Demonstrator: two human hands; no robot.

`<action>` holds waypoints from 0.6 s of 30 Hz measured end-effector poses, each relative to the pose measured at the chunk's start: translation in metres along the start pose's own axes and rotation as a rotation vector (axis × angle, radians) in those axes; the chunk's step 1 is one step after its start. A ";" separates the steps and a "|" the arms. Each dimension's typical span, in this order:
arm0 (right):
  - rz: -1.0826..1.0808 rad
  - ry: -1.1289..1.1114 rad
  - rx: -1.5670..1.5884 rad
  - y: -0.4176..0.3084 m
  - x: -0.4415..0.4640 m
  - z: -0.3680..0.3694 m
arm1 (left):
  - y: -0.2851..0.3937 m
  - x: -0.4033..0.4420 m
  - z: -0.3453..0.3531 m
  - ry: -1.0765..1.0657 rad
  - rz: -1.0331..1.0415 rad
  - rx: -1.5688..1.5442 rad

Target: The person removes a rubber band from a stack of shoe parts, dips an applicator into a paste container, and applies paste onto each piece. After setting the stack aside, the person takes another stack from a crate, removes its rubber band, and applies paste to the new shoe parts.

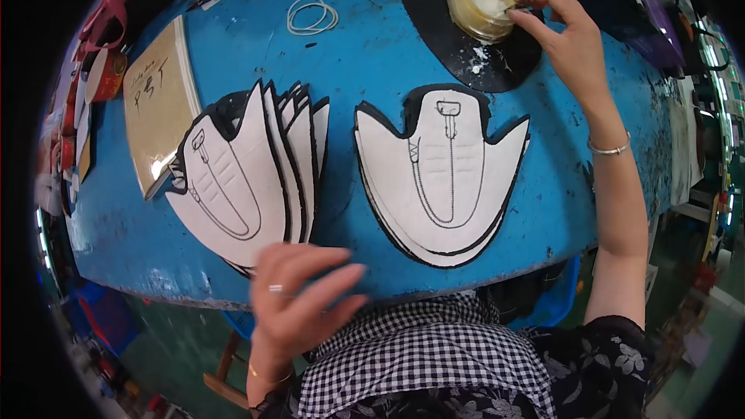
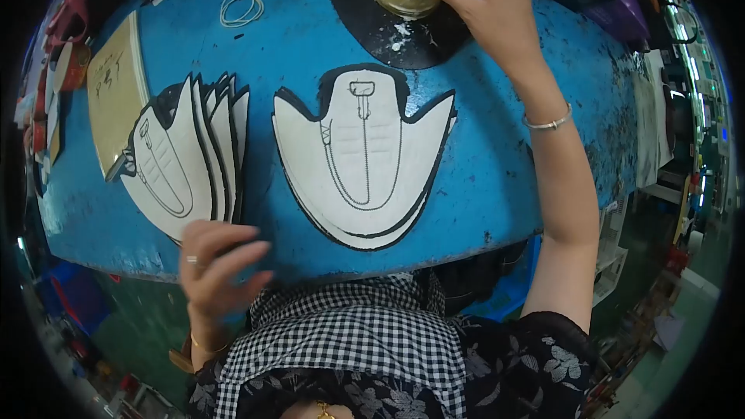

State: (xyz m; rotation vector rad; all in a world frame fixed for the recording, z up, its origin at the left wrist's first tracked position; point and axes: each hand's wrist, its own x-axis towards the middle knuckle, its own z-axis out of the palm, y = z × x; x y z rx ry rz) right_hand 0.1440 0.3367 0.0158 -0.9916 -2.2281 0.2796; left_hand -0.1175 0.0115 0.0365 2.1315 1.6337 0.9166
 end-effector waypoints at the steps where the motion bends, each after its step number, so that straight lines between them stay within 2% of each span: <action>1: 0.018 0.018 0.001 -0.001 -0.004 -0.002 | 0.005 0.004 0.010 -0.039 0.050 -0.007; 3: 0.058 0.053 0.001 -0.007 -0.017 -0.007 | 0.012 0.011 0.033 -0.066 0.122 -0.053; 7: 0.265 -0.107 0.525 -0.044 -0.049 -0.015 | 0.015 0.023 0.070 -0.064 0.157 -0.144; 11: 0.202 -0.435 0.466 -0.083 -0.083 -0.016 | 0.018 0.032 0.086 -0.083 0.146 -0.081; 14: -0.042 -0.471 0.356 -0.089 -0.090 -0.006 | 0.018 0.034 0.089 -0.085 0.159 -0.030; 18: -0.099 -0.292 0.213 -0.078 -0.077 0.010 | 0.017 0.038 0.088 -0.097 0.193 0.023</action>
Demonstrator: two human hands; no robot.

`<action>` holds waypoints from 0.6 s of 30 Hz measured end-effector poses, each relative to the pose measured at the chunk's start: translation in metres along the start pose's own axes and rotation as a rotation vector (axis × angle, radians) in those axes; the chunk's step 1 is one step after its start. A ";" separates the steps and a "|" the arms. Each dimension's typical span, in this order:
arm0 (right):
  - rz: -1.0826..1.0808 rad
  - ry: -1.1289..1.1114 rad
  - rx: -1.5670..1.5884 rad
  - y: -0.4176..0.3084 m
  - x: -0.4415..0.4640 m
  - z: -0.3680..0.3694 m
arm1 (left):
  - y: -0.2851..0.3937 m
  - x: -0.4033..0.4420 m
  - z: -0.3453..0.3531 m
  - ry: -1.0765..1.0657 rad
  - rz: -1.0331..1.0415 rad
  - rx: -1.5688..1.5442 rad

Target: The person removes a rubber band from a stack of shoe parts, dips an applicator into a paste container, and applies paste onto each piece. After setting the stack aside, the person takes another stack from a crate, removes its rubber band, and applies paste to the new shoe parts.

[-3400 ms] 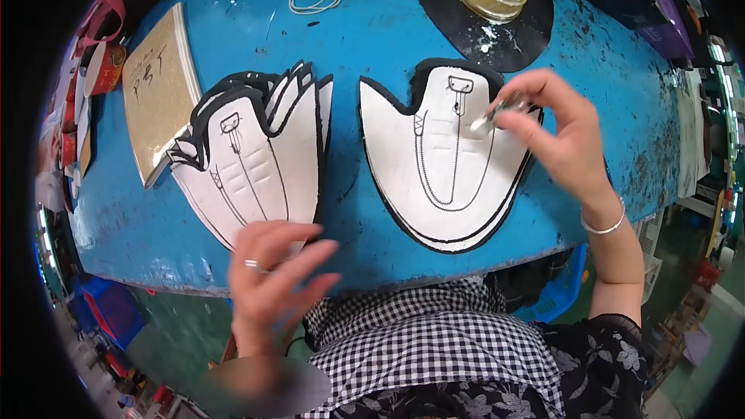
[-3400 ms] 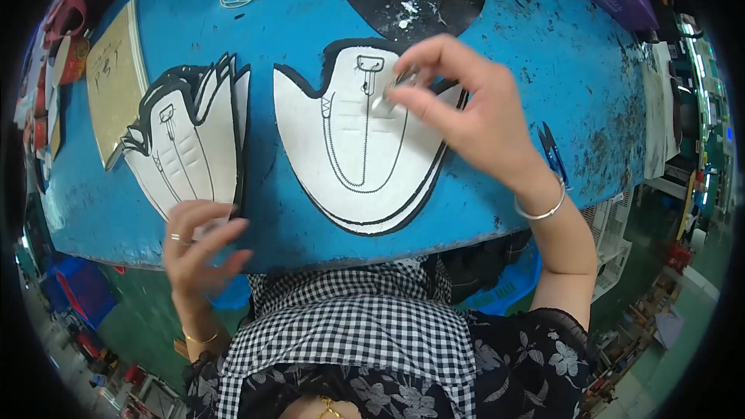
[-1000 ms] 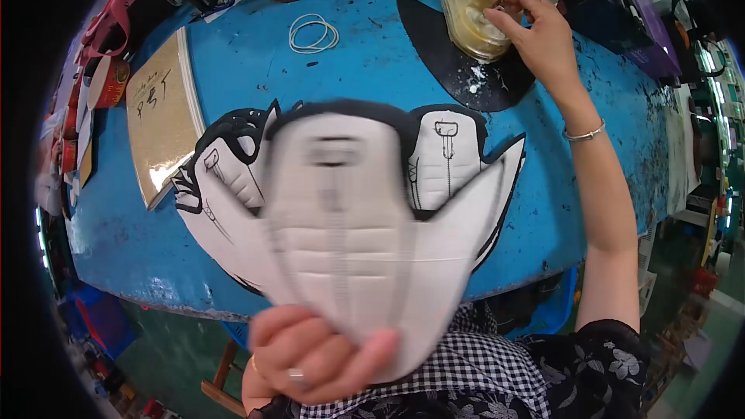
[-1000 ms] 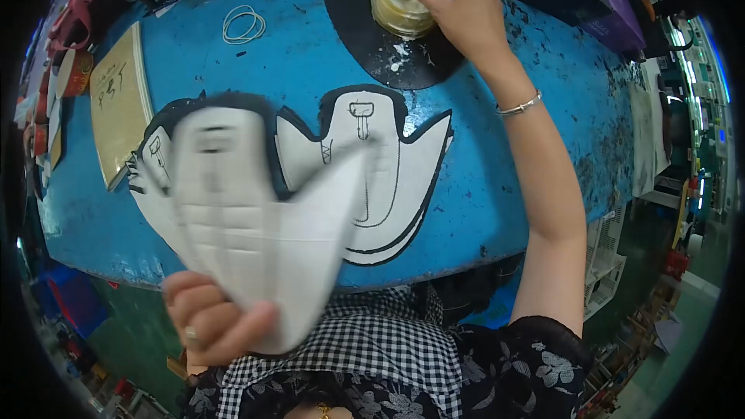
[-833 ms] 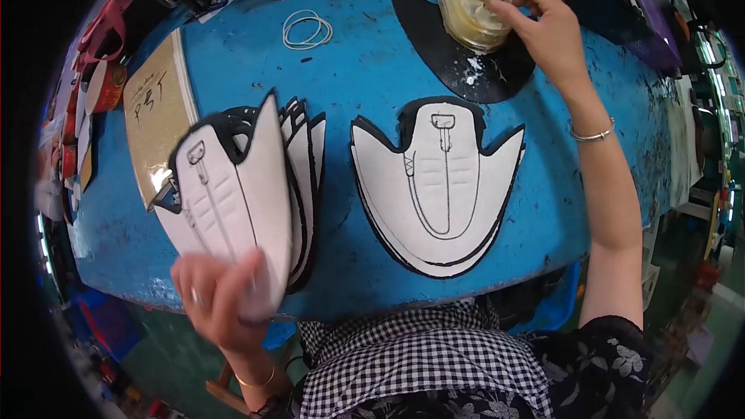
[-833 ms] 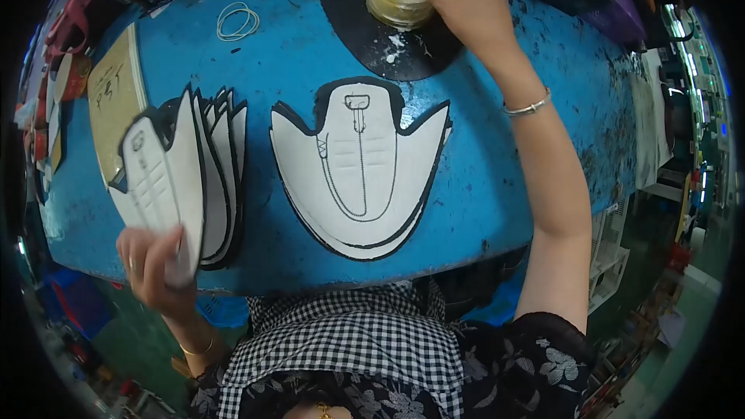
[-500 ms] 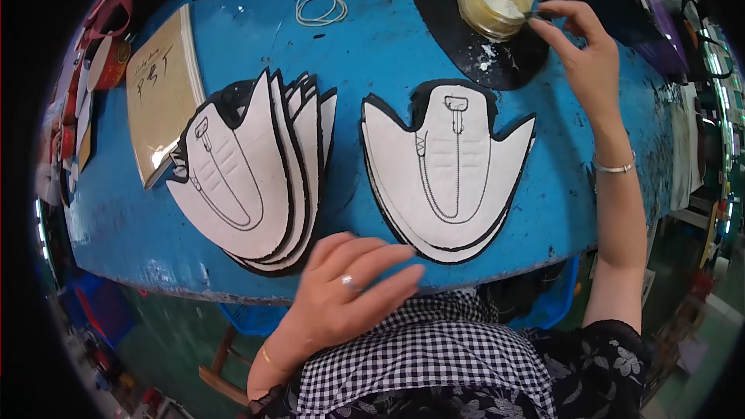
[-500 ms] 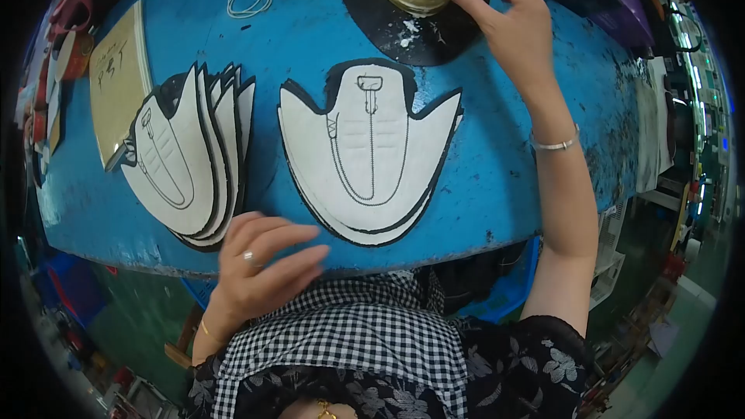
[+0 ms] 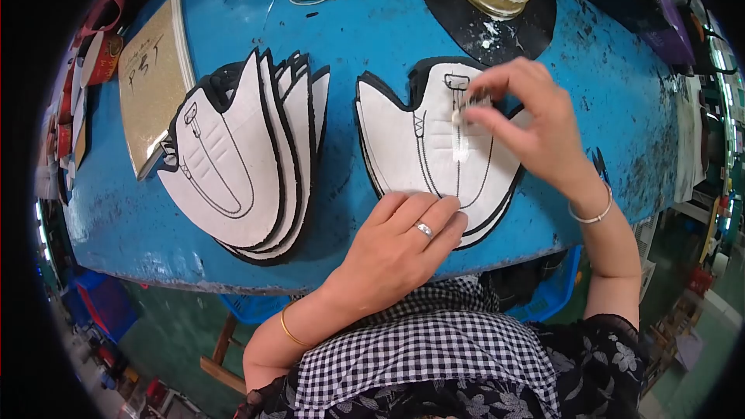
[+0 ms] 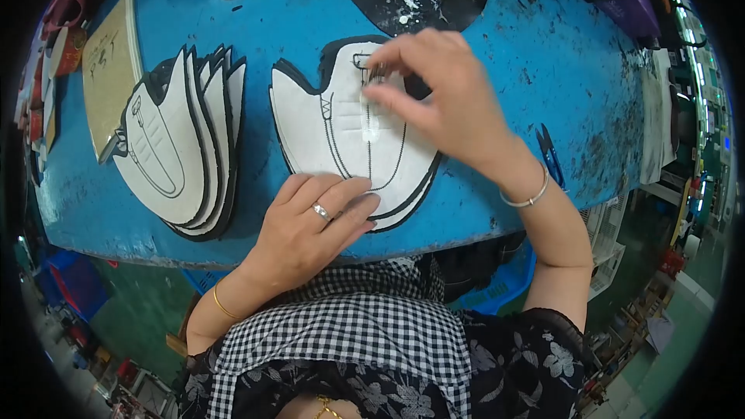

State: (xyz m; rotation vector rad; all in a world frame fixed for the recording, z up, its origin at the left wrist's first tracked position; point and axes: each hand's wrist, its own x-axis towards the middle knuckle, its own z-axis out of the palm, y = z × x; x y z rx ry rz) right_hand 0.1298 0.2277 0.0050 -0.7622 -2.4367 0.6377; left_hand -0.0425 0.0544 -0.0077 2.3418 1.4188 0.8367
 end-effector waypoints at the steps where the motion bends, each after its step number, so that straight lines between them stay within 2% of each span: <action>1: 0.021 0.020 0.012 0.001 0.004 0.000 | 0.001 0.001 -0.001 -0.008 0.003 0.012; 4: -0.009 0.057 -0.028 0.002 0.005 0.001 | 0.004 0.004 -0.002 -0.022 0.018 0.068; 7: -0.055 -0.041 -0.042 -0.011 -0.004 -0.006 | 0.006 0.006 -0.004 -0.026 0.031 0.126; 10: 0.132 -0.087 0.140 -0.023 -0.015 -0.011 | 0.005 0.007 -0.005 -0.039 0.039 0.130; 12: 0.264 0.041 0.301 -0.019 -0.020 -0.014 | 0.003 0.006 -0.010 -0.053 0.056 0.130; 14: 0.368 0.189 0.511 -0.006 -0.025 -0.015 | 0.005 0.000 -0.023 0.045 0.121 0.088; 16: 0.387 0.209 0.575 -0.006 -0.025 -0.016 | 0.011 -0.008 -0.044 0.167 0.164 0.069; 18: 0.388 0.213 0.587 -0.002 -0.029 -0.014 | 0.018 -0.023 -0.083 0.112 0.123 0.148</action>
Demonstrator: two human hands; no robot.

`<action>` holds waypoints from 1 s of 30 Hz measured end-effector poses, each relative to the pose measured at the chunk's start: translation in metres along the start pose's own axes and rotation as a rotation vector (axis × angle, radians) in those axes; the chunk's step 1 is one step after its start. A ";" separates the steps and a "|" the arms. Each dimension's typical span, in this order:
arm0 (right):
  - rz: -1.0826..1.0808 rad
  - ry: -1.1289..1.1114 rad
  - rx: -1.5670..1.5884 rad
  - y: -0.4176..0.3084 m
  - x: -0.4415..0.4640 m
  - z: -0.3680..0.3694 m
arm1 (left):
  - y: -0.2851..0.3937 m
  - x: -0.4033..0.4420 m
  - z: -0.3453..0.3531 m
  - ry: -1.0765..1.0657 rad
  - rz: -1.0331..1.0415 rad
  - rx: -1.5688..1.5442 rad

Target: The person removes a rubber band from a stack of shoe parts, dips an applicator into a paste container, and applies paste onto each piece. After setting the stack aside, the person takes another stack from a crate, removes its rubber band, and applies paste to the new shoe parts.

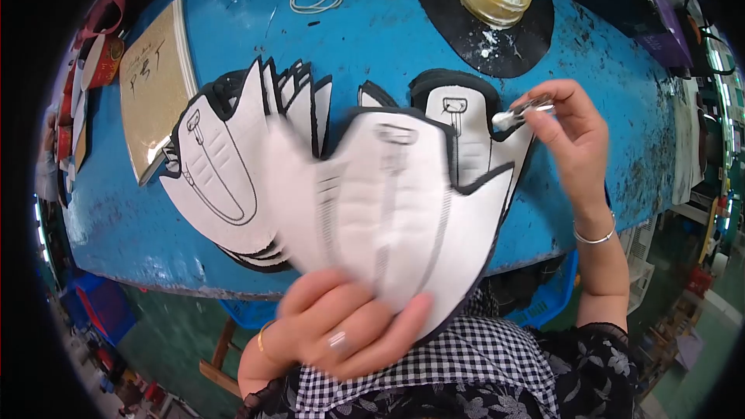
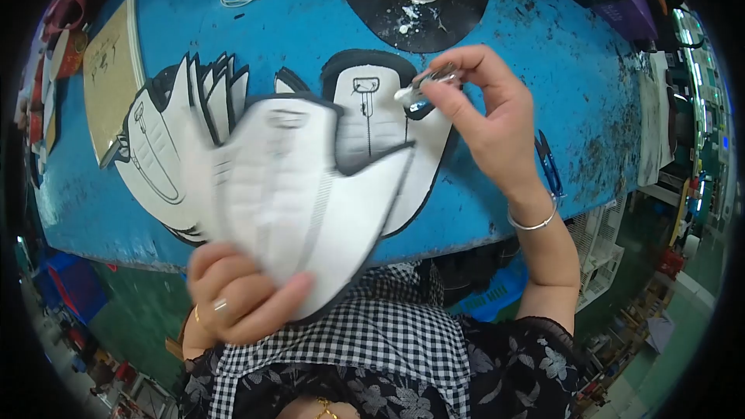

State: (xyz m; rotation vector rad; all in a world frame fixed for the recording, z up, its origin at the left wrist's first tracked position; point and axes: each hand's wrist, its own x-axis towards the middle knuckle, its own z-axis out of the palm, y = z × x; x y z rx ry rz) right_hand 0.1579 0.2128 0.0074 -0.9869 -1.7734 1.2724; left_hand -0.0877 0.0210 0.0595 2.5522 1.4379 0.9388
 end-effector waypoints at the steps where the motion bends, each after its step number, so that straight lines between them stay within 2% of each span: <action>1: 0.044 -0.010 -0.007 -0.001 -0.002 0.002 | 0.002 -0.010 -0.013 0.034 -0.045 0.061; 2: 0.044 -0.023 -0.034 -0.001 -0.003 0.004 | -0.009 -0.024 -0.005 0.284 0.007 0.131; 3: 0.048 -0.038 -0.062 -0.001 -0.004 0.006 | -0.012 -0.039 -0.010 0.344 -0.070 0.198; 5: 0.072 -0.073 -0.139 -0.003 -0.007 0.009 | -0.014 -0.056 -0.034 0.182 -0.347 0.353; 8: 0.052 -0.134 -0.232 -0.007 -0.009 0.015 | -0.027 -0.039 -0.025 -0.001 -0.566 0.344; 12: -0.165 -0.318 -0.392 -0.011 -0.007 0.018 | -0.014 -0.013 0.014 -0.178 -0.299 -0.187; 14: -0.211 -0.405 -0.442 -0.014 -0.006 0.020 | -0.002 0.000 0.045 -0.201 -0.214 -0.281; 19: -0.416 -0.219 -0.614 -0.003 0.012 0.027 | -0.005 0.006 0.079 -0.237 -0.130 -0.209; 22: -0.454 -0.152 -0.627 0.002 0.018 0.027 | -0.007 0.009 0.080 -0.245 -0.084 -0.162; 25: -0.549 -0.229 -0.669 -0.008 0.010 0.025 | -0.007 0.011 0.078 -0.237 -0.104 -0.181; 28: -0.518 -0.376 -0.601 -0.016 -0.007 0.024 | -0.006 0.011 0.077 -0.224 -0.138 -0.229; 30: -0.397 -0.343 -0.530 -0.017 -0.005 0.019 | -0.005 0.012 0.074 -0.224 -0.170 -0.279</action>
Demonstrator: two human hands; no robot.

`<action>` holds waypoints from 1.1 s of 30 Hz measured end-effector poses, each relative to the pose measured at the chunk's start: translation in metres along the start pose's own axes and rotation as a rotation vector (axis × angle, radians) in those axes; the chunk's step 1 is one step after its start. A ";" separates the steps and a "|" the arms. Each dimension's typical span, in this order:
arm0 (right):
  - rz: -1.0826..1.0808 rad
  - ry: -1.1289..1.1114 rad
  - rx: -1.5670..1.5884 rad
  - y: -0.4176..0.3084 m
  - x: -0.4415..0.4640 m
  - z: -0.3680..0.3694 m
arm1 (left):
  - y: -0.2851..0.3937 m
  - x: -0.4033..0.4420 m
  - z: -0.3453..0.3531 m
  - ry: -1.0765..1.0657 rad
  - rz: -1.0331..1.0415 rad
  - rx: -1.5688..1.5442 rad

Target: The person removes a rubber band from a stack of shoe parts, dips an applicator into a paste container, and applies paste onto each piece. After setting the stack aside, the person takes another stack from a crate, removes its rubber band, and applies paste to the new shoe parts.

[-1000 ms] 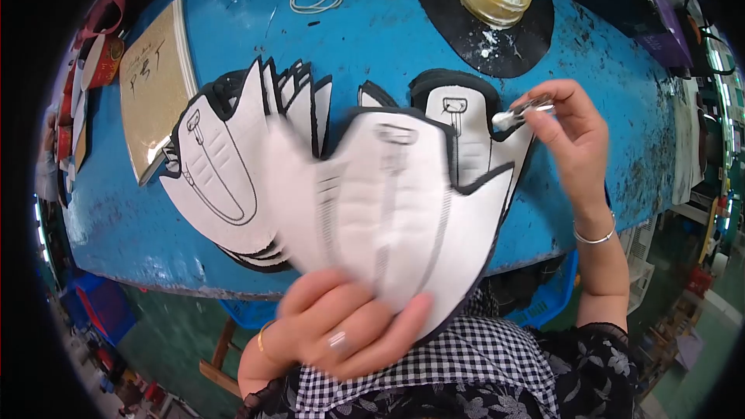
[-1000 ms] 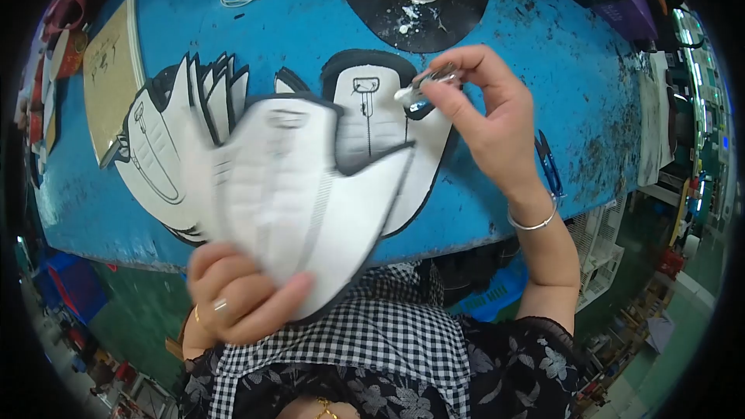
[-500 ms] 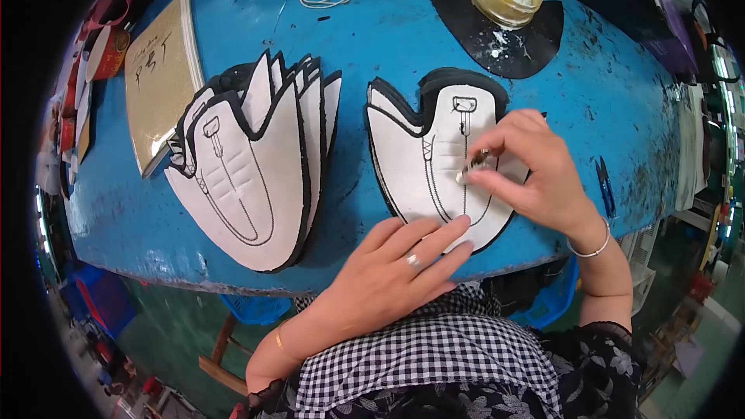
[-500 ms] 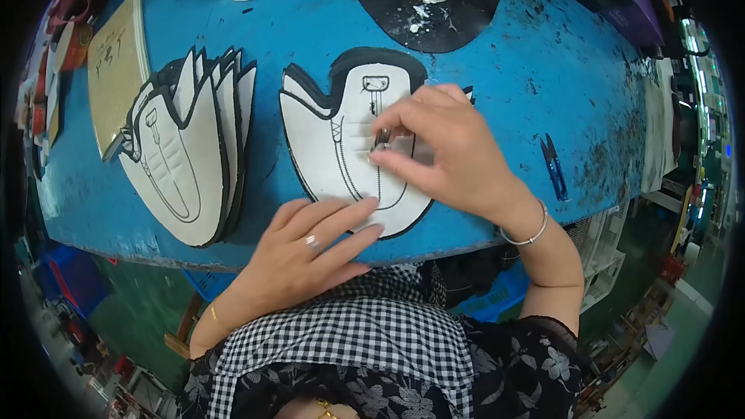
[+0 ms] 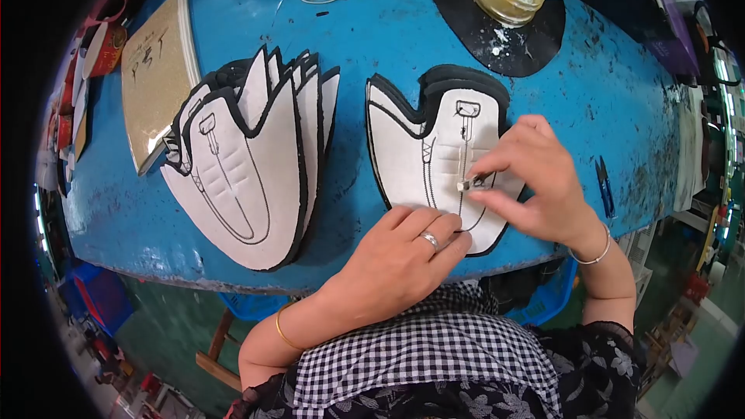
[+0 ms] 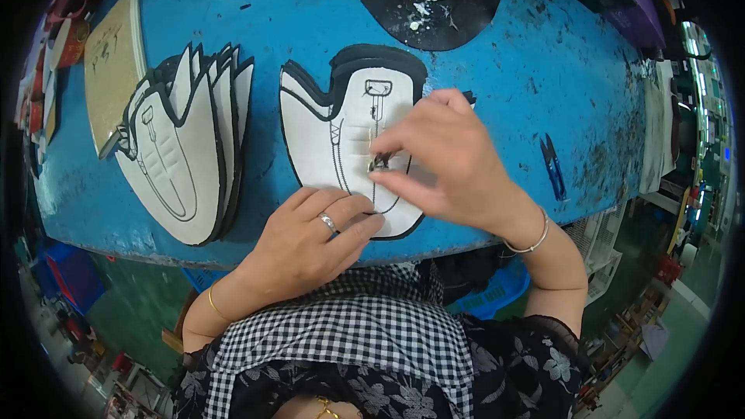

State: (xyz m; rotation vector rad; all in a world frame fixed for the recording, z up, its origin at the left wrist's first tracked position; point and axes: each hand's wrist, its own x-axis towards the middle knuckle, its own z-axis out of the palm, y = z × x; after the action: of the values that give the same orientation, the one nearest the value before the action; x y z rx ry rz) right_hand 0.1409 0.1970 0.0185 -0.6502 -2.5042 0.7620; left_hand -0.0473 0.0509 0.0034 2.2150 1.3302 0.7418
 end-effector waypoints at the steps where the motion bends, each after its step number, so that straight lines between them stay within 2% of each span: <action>1: 0.056 0.011 0.041 0.001 0.000 -0.004 | 0.001 0.000 -0.002 -0.002 -0.017 -0.036; 2: 0.109 0.025 0.080 0.003 0.001 -0.008 | 0.001 0.001 -0.004 -0.003 -0.031 -0.071; 3: 0.285 0.112 0.189 0.009 0.006 -0.014 | 0.000 0.001 -0.006 -0.009 -0.024 -0.071; 5: 0.256 0.423 0.347 0.042 0.032 -0.020 | -0.002 0.002 -0.008 -0.020 -0.005 -0.067; 7: 0.332 0.554 0.232 0.076 0.056 -0.034 | 0.001 0.006 -0.010 -0.034 0.055 0.059; 8: 0.297 0.571 0.160 0.092 0.066 -0.038 | 0.002 0.006 -0.010 -0.040 0.082 0.123; 13: 0.177 0.481 -0.307 0.125 0.094 -0.039 | 0.021 -0.012 -0.055 0.296 0.213 0.184; 15: 0.188 0.444 -0.354 0.130 0.096 -0.039 | 0.027 -0.035 -0.083 0.277 0.219 0.336; 16: 0.194 0.426 -0.377 0.131 0.096 -0.040 | 0.027 -0.047 -0.091 0.344 0.192 0.345; 19: 0.222 0.482 -0.192 0.125 0.092 -0.046 | 0.007 -0.074 -0.093 0.623 0.086 0.435; 21: 0.224 0.440 -0.225 0.117 0.086 -0.049 | -0.006 -0.084 -0.096 0.607 -0.136 0.581; 24: 0.202 0.430 -0.233 0.104 0.075 -0.051 | -0.026 -0.071 -0.098 0.294 -0.275 0.568; 28: 0.201 0.540 -0.194 0.089 0.054 -0.043 | -0.016 -0.060 -0.064 0.268 -0.123 0.212; 29: 0.256 0.537 -0.067 0.084 0.048 -0.038 | -0.012 -0.056 -0.054 0.237 -0.081 0.185; 32: 0.317 0.357 0.351 0.040 0.026 -0.017 | -0.009 -0.039 -0.017 0.189 -0.005 0.069; 33: 0.351 0.262 0.327 0.024 0.019 -0.012 | -0.009 -0.033 -0.009 0.169 -0.010 0.051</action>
State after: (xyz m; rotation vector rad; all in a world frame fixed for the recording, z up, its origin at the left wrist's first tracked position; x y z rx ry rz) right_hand 0.1397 0.2302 0.0184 -1.0080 -1.9934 1.1021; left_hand -0.0722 0.0264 -0.0027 2.2247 1.4547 0.9184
